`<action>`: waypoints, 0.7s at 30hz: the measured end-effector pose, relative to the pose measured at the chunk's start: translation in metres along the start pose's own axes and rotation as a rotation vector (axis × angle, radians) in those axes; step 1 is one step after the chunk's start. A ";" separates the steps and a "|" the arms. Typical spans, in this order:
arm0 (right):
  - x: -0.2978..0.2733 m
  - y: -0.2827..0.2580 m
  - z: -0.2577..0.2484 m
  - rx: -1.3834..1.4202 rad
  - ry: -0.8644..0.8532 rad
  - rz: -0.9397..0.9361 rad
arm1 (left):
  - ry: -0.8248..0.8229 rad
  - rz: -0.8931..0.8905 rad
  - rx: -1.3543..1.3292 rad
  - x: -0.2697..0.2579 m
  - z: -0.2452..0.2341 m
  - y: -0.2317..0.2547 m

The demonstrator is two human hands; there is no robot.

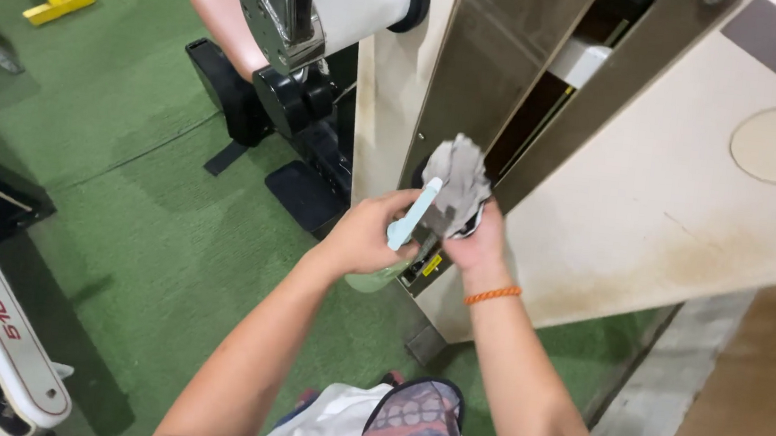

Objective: Cleaning and disinfecting various gym weight machines using a spray bottle and cloth.

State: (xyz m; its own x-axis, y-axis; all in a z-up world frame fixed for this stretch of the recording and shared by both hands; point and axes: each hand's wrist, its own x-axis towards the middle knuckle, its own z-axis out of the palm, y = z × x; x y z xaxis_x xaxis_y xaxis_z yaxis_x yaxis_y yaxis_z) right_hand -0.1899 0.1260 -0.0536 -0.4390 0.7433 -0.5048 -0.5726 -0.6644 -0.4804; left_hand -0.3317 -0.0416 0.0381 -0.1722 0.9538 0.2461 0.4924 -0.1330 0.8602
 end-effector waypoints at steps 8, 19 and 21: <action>-0.011 -0.023 0.044 -0.023 -0.111 -0.126 | -0.056 -0.091 0.213 0.032 0.011 -0.037; 0.007 -0.082 0.153 -1.324 0.026 -1.924 | 0.089 0.283 0.313 0.100 -0.057 -0.029; 0.006 -0.087 0.175 -1.604 0.073 -2.056 | 0.180 0.433 0.483 0.115 -0.084 -0.016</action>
State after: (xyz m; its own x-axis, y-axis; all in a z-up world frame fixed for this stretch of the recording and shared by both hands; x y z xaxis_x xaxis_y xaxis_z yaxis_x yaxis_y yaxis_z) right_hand -0.2643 0.2019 0.1108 -0.2981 0.2396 0.9240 0.5754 0.8174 -0.0264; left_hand -0.4311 0.0480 0.0899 0.0072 0.7760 0.6307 0.8681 -0.3179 0.3812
